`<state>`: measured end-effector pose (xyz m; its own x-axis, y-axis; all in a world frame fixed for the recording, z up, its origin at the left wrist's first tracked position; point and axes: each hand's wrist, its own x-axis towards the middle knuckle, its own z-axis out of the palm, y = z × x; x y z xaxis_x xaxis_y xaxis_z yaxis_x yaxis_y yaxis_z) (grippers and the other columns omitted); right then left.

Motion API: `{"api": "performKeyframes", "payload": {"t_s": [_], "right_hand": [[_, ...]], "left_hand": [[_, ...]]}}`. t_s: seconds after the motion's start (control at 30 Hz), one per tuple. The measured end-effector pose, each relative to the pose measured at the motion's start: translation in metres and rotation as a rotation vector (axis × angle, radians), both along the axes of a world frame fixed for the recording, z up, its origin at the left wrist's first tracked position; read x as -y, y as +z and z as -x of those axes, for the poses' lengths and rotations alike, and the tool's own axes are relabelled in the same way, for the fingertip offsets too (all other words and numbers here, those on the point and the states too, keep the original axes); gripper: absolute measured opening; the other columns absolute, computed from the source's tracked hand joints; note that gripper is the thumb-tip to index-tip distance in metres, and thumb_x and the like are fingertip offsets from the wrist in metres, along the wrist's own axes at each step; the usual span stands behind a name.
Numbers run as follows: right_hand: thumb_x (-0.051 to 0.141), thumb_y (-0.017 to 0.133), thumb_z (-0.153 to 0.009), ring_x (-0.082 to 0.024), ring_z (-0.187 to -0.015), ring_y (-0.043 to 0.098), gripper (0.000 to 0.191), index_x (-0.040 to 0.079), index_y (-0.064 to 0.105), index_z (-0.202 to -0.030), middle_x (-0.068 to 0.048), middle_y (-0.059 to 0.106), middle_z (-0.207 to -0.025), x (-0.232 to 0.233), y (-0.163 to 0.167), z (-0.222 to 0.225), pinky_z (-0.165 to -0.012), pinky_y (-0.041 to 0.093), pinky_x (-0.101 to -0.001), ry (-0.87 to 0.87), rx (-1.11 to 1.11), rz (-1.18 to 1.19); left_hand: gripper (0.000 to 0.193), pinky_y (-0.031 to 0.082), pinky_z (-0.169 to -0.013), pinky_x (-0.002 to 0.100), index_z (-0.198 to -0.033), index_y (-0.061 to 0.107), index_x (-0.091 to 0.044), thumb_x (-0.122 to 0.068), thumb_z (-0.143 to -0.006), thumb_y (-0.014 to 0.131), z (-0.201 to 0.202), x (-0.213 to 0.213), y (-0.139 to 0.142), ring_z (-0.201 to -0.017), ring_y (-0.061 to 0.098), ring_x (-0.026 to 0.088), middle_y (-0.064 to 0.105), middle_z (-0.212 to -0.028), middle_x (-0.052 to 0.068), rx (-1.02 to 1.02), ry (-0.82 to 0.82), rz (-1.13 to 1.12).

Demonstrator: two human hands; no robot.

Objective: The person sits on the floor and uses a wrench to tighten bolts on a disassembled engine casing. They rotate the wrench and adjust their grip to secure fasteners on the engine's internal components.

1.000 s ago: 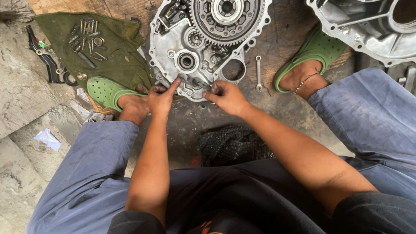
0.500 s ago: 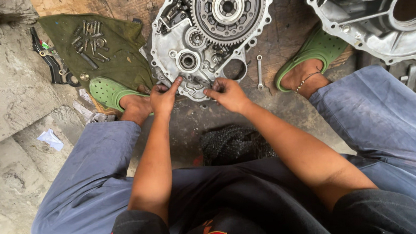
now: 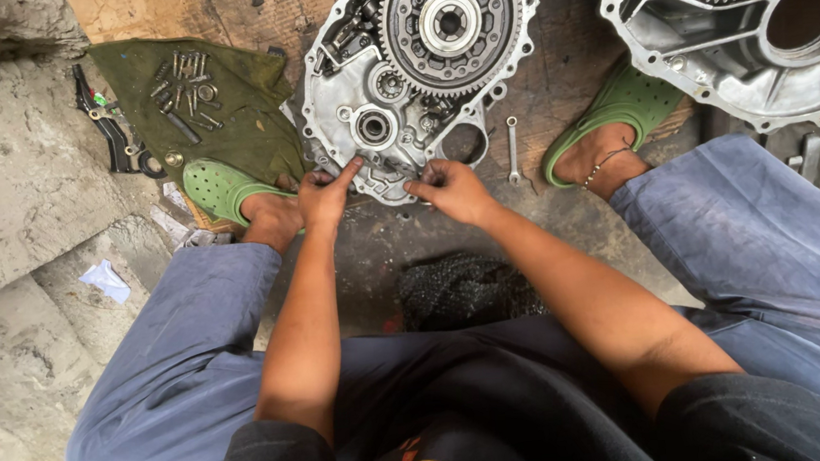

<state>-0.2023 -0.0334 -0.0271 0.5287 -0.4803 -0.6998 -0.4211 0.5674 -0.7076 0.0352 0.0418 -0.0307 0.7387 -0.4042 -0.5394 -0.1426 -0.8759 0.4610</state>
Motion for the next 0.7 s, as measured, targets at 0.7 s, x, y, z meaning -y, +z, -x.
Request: {"api": "performKeyframes", "payload": {"t_s": [0.7], "right_hand": [[0.028,0.079,-0.085,-0.017,-0.083,0.07,0.042,0.004,0.071,-0.119,-0.008,0.075,-0.094,0.042,0.01,0.006,-0.076,0.056,-0.0309,0.155,-0.095,0.479]], "left_hand": [[0.08,0.055,-0.073,0.04,-0.088,0.067,0.001,-0.068,-0.054,0.091,0.018,0.021,-0.001,-0.077,0.07,0.029,0.074,-0.084,0.015,-0.057,-0.01,-0.015]]}}
